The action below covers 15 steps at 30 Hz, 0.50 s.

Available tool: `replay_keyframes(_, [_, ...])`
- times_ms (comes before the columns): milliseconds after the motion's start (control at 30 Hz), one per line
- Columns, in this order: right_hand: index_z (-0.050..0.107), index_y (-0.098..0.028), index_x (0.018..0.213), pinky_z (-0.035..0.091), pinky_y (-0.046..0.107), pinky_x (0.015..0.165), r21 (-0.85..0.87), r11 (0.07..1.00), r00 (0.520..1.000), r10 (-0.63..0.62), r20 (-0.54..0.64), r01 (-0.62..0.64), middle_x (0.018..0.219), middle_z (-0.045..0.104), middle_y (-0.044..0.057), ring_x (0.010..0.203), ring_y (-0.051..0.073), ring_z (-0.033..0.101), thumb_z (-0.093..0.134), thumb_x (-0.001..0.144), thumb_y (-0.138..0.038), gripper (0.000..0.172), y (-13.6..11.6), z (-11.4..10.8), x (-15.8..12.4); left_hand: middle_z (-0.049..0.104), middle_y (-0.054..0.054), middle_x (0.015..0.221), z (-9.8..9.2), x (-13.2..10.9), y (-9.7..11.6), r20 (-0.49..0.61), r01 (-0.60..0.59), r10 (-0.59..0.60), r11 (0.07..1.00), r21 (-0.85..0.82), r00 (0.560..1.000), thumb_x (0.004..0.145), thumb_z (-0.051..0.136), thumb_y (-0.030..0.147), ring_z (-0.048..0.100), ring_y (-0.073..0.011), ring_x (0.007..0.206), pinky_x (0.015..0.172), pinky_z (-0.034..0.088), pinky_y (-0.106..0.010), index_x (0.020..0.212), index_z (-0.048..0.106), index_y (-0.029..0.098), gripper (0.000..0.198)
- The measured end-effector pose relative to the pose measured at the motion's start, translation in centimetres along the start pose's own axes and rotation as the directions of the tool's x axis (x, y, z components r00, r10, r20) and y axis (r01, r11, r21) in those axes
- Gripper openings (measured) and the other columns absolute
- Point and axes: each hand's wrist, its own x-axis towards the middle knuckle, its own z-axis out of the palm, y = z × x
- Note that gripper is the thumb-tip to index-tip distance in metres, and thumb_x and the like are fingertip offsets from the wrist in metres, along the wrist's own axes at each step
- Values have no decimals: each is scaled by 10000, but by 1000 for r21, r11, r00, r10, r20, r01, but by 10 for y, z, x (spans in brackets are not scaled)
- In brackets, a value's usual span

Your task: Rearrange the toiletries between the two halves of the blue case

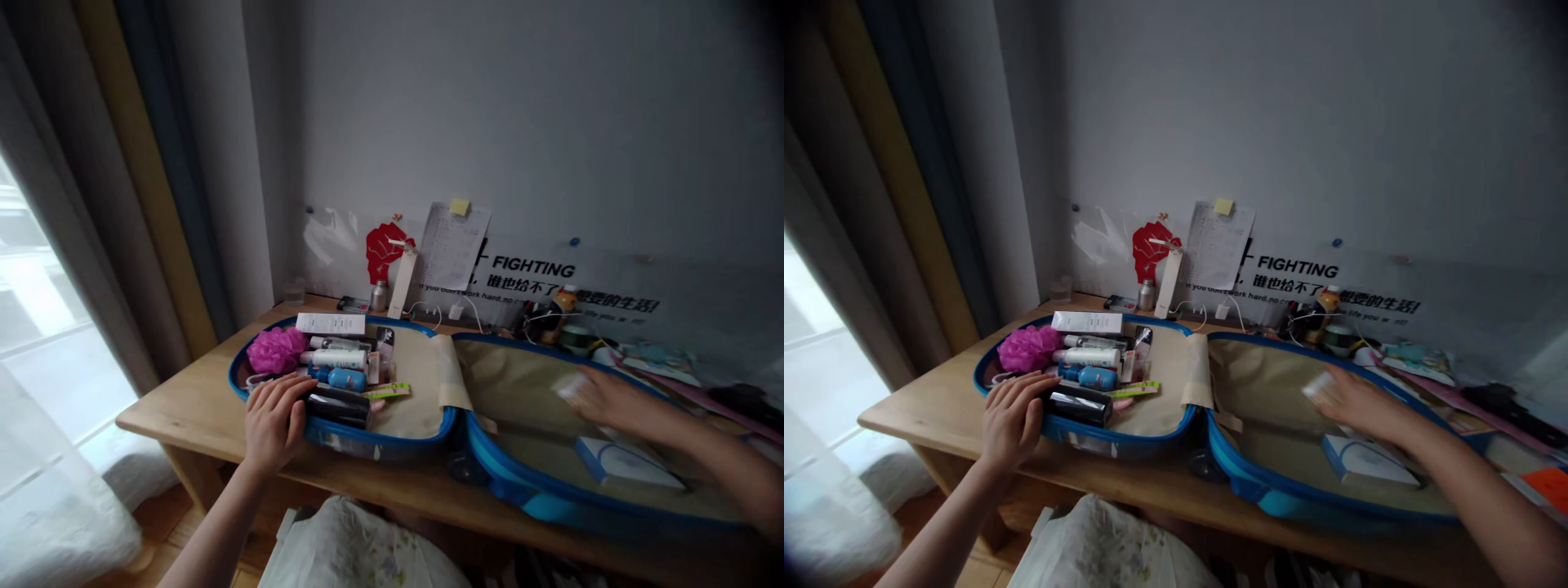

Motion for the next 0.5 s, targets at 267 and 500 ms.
replay_keyframes(267, [373,-163,1518,429,463,1081,75,925,854,-374,361,373,1484,485,205,1329,349,516,671,763,-561,904,-219,15,75,758,-49,1066,0,0,1,6,8,-8,1000,-7,1000,978,397,236,670,-228,1048,937,403,-380,1101,683,231,312])
replay_keyframes(500, [577,-138,1342,420,386,1075,103,861,724,-478,498,498,1380,583,183,1298,338,530,799,677,-451,766,-302,77,102,757,-42,1075,0,0,-1,11,11,-11,1000,-15,1000,971,406,231,674,-221,1044,942,408,-372,1108,691,240,316])
